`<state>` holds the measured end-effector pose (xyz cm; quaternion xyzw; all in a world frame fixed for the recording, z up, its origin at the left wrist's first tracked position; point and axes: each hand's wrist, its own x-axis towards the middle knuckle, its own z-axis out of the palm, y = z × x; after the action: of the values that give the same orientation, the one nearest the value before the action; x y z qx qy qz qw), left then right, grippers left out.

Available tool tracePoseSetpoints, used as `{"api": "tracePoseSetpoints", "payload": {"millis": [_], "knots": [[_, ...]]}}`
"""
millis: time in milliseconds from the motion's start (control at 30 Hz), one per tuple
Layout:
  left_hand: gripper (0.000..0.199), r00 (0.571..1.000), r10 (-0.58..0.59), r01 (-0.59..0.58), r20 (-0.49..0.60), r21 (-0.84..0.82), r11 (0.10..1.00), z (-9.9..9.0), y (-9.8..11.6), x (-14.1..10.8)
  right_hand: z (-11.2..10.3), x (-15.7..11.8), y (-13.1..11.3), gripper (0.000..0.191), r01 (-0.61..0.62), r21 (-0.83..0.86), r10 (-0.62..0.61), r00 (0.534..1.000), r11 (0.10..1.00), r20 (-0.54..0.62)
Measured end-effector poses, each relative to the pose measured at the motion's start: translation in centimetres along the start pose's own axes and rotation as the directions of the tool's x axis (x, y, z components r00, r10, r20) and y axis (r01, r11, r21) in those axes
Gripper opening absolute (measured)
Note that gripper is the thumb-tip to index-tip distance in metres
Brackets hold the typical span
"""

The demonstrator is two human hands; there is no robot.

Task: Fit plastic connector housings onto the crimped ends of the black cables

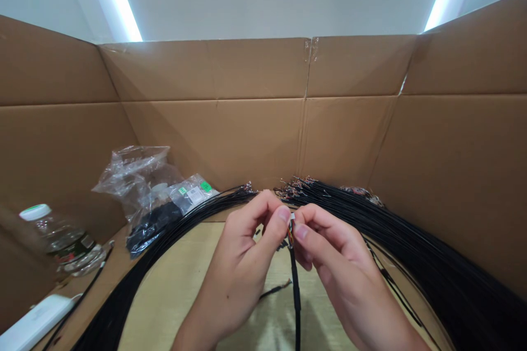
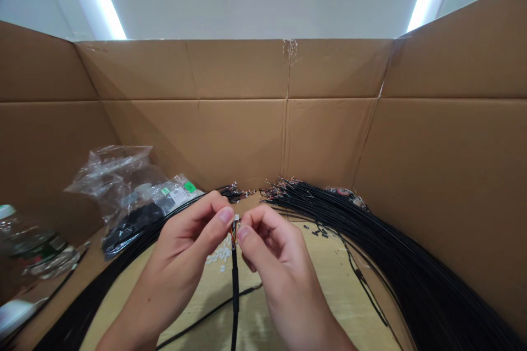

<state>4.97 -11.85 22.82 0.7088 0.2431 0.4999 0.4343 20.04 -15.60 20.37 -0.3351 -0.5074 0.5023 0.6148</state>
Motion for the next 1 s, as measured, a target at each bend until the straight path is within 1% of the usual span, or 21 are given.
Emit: {"api": "tracePoseSetpoints", "payload": {"millis": [500, 700, 1000], "knots": [[0.036, 1.0, -0.007, 0.008, -0.007, 0.034, 0.999, 0.02, -0.09, -0.03, -0.03, -0.04, -0.04, 0.036, 0.002, 0.0, -0.002, 1.0, 1.0, -0.011], [0.035, 1.0, -0.023, 0.023, 0.01, 0.013, 1.0, 0.05, -0.04, -0.05, -0.09, 0.0, 0.08, 0.036, 0.005, -0.003, -0.005, 1.0, 1.0, -0.018], [0.035, 1.0, 0.0, -0.001, 0.012, 0.049, 0.999, -0.08, -0.15, -0.02, -0.02, -0.04, 0.12, 0.035, 0.011, 0.012, -0.011, 1.0, 1.0, -0.027]]}}
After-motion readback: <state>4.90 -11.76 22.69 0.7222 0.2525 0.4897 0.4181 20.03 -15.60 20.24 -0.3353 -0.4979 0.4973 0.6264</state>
